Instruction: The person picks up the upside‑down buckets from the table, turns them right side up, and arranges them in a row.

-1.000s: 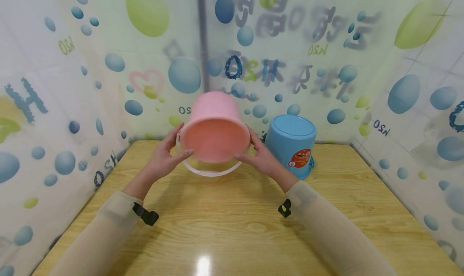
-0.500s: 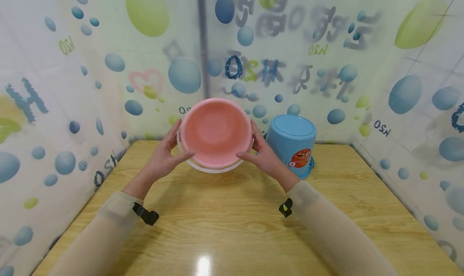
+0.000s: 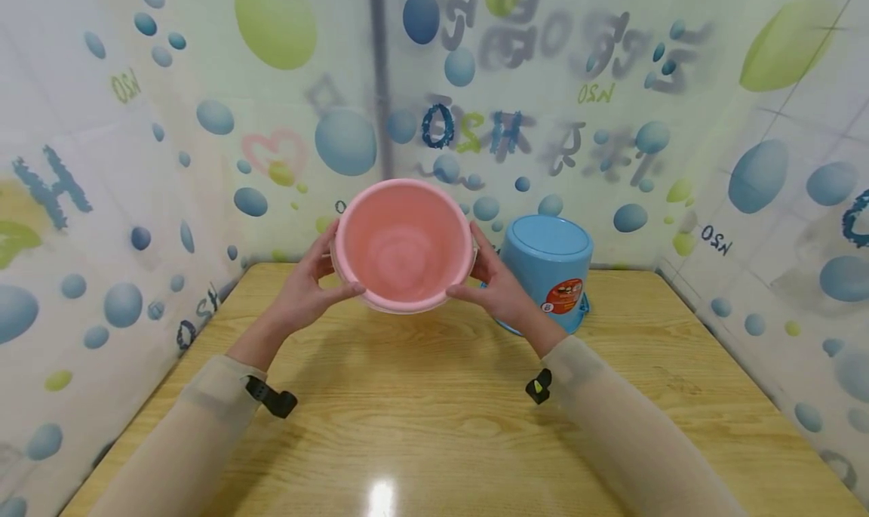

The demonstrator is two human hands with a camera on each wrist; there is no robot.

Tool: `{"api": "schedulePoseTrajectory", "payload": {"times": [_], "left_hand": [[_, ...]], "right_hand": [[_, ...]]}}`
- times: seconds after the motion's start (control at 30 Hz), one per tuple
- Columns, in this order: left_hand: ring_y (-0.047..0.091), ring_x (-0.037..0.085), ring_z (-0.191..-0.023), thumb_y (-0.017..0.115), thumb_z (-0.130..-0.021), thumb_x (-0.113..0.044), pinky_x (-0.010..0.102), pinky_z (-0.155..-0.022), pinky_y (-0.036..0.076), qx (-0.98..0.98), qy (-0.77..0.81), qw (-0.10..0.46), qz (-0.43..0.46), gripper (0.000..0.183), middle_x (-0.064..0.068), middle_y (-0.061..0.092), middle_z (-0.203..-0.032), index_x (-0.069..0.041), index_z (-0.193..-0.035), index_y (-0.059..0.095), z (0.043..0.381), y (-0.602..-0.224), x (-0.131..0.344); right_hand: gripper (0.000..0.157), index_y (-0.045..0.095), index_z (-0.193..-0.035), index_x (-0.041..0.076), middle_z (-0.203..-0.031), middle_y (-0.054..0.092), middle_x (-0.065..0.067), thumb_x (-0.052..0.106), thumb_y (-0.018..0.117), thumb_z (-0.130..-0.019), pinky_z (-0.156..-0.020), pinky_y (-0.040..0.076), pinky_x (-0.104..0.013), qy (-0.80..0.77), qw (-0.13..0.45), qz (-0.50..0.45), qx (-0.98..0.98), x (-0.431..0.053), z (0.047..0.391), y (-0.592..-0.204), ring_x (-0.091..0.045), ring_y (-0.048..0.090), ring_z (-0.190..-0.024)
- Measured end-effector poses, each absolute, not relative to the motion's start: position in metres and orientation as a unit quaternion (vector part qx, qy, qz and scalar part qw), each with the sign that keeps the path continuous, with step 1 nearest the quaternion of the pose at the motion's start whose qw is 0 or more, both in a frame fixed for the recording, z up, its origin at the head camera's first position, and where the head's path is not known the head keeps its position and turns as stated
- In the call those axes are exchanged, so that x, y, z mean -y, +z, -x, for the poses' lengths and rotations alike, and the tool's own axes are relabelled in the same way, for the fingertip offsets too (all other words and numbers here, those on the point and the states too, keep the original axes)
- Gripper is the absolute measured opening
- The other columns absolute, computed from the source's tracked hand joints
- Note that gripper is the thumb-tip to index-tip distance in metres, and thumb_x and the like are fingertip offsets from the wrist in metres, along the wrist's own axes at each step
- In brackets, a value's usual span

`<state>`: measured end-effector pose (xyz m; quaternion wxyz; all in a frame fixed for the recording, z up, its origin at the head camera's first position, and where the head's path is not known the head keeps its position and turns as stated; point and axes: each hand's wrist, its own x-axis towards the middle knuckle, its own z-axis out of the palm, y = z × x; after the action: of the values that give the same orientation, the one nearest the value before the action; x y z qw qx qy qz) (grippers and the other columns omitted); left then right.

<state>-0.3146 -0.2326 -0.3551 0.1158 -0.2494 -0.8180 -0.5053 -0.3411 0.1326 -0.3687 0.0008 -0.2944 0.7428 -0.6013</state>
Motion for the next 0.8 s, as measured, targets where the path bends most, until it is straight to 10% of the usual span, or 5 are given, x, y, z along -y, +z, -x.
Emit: {"api": "schedulePoseTrajectory", "payload": {"times": [0.27,0.57,0.8], "left_hand": [[0.048,0.048,-0.156,0.08,-0.102,-0.011,0.019,-0.095,0.059,0.805,-0.531,0.1,0.247,0.104,0.006,0.031,-0.181,-0.04,-0.177,0.014,0.316,-0.351,0.231],[0.049,0.045,-0.155,0.066,-0.112,-0.035,0.067,-0.121,0.047,0.824,-0.524,0.093,0.197,0.086,0.007,0.028,-0.182,-0.041,-0.177,0.011,0.317,-0.346,0.231],[0.051,0.047,-0.153,0.061,-0.113,-0.043,0.067,-0.123,0.045,0.821,-0.543,0.086,0.151,0.076,0.016,0.038,-0.177,-0.041,-0.177,0.019,0.318,-0.344,0.226]], "right_hand": [[0.106,0.009,-0.177,0.044,-0.17,0.048,-0.019,0.01,0.078,-0.103,-0.109,0.061,-0.046,-0.606,-0.009,0.298,-0.737,-0.131,0.342,-0.365,-0.043,0.057,-0.149],[0.092,0.012,-0.178,0.034,-0.174,0.043,-0.015,0.016,0.07,-0.11,-0.112,0.059,-0.041,-0.627,0.001,0.281,-0.727,-0.128,0.349,-0.36,-0.045,0.051,-0.154],[0.081,0.016,-0.179,0.025,-0.172,0.043,-0.022,0.024,0.064,-0.113,-0.121,0.051,-0.056,-0.623,-0.01,0.259,-0.738,-0.125,0.355,-0.358,-0.046,0.053,-0.151]]}}
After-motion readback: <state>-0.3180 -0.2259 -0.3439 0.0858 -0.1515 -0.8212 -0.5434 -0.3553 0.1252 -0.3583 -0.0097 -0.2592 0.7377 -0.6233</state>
